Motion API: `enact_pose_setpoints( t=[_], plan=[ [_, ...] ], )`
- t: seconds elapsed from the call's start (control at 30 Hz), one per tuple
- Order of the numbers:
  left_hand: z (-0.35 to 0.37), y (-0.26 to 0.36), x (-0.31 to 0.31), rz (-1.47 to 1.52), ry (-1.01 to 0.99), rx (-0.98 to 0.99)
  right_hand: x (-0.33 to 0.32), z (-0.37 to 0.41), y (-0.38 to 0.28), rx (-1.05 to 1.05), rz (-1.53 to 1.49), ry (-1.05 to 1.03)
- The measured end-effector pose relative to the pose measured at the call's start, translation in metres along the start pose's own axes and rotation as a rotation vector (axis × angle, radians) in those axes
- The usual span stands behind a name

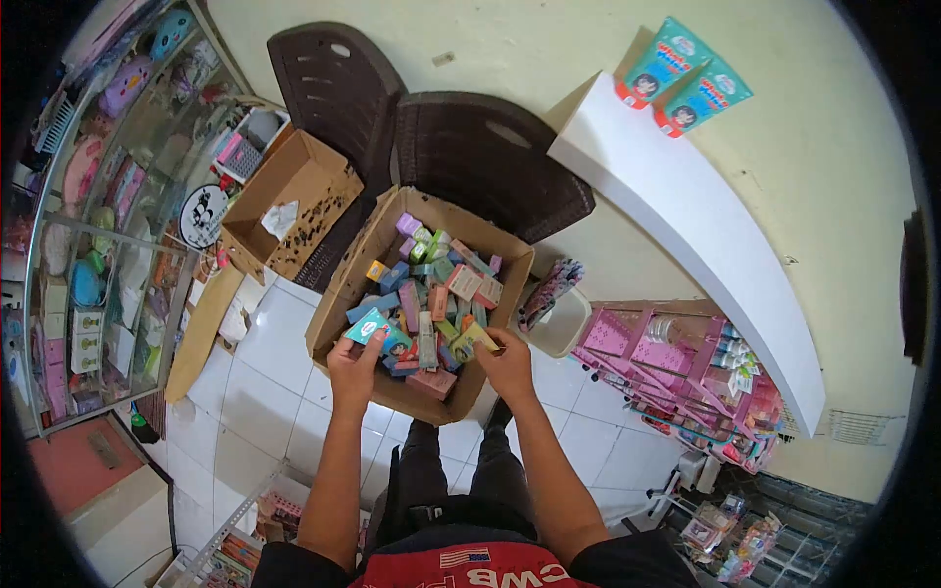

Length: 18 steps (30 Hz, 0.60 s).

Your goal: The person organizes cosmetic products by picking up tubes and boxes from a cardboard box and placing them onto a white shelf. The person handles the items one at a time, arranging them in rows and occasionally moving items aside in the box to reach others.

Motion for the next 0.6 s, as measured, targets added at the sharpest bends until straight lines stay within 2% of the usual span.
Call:
enact_pose_setpoints(
  t=[0.07, 0.27, 0.37, 0.47, 0.5, 0.6],
  plan=[
    [0.000, 0.004, 0.003, -0.014, 0.012, -0.043, 0.000, 0.006, 0.001, -0.069, -0.024, 0.044],
    [0.006, 0.024, 0.016, 0.007, -0.079, 0.069, -0.019, 0.031, -0.012, -0.038, -0.277, 0.003],
    [0.011, 0.044, 0.027, -0.058, -0.162, 0.080, -0.041, 0.049, -0.025, -0.047, -0.272, 0.020],
    [0.014, 0.046, 0.037, -0.150, -0.234, 0.191, -0.066, 0.062, -0.032, -0.074, -0.258, 0.040],
    [0.019, 0.073, 0.051, -0.114, -0.263, 0.148, -0.077, 0.067, -0.035, -0.115, -0.296, 0.029],
    [0.022, 0.116, 0.092, -0.014, -0.329, 0.212, -0.116, 0.074, -0.042, -0.211, -0.359, 0.045]
  ],
)
Point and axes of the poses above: each hand's wrist, its own z-axis away from the middle knuckle, its own x-axis out of the palm, y = z × x, the point moved 1 cm from there along -z, towards the middle knuckle, and after that the axes turned 13 degrees about x, right-handed, at the moved point
